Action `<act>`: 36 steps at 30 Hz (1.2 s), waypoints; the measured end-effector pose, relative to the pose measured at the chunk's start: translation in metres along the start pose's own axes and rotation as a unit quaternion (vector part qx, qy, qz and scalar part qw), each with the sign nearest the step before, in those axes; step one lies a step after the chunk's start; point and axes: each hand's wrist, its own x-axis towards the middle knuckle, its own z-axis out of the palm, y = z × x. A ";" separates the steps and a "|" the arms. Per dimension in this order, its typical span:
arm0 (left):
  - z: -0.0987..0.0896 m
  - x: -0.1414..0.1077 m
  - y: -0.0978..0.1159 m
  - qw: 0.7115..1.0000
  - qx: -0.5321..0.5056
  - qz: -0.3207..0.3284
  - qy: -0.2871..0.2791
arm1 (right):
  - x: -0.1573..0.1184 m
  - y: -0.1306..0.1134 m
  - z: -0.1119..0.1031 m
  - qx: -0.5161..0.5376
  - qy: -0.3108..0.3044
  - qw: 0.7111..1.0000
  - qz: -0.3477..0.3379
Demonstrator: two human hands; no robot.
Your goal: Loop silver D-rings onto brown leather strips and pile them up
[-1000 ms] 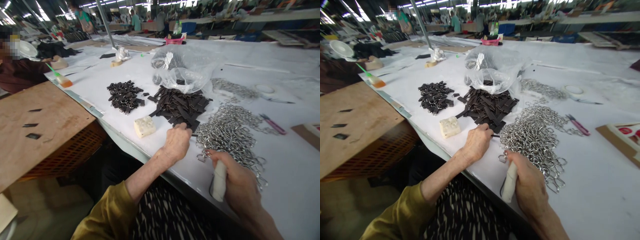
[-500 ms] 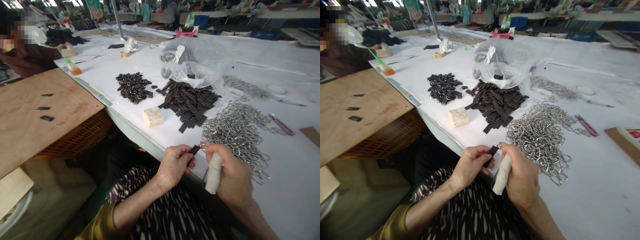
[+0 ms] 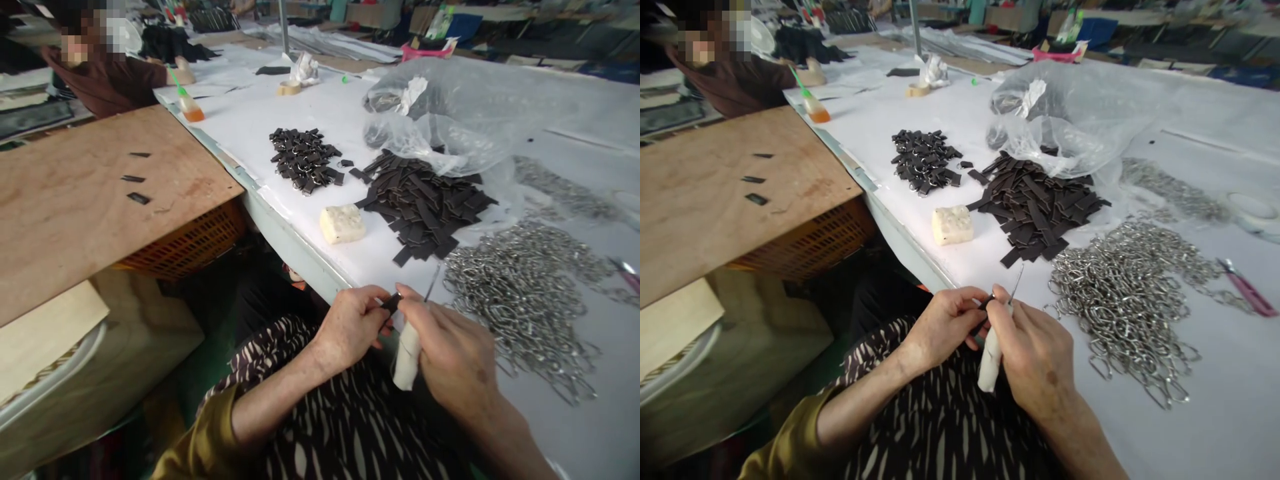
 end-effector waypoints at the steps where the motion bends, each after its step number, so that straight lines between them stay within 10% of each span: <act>1: -0.002 0.000 0.000 1.000 0.018 0.003 0.007 | 0.002 0.000 0.001 -0.004 -0.004 1.000 -0.005; 7: -0.012 -0.003 0.001 0.985 0.150 0.082 0.034 | 0.006 0.003 0.006 0.002 -0.045 0.998 -0.042; 18: -0.012 0.006 -0.003 0.956 -0.290 -0.039 -0.021 | -0.022 0.004 0.006 0.151 -0.002 0.980 0.130; 26: -0.013 0.005 0.000 0.913 -0.397 -0.085 0.046 | -0.013 0.001 0.009 0.154 -0.022 0.987 -0.039; 36: -0.012 0.000 -0.005 0.880 -0.457 -0.116 0.045 | -0.017 0.002 0.017 0.158 0.010 0.985 -0.073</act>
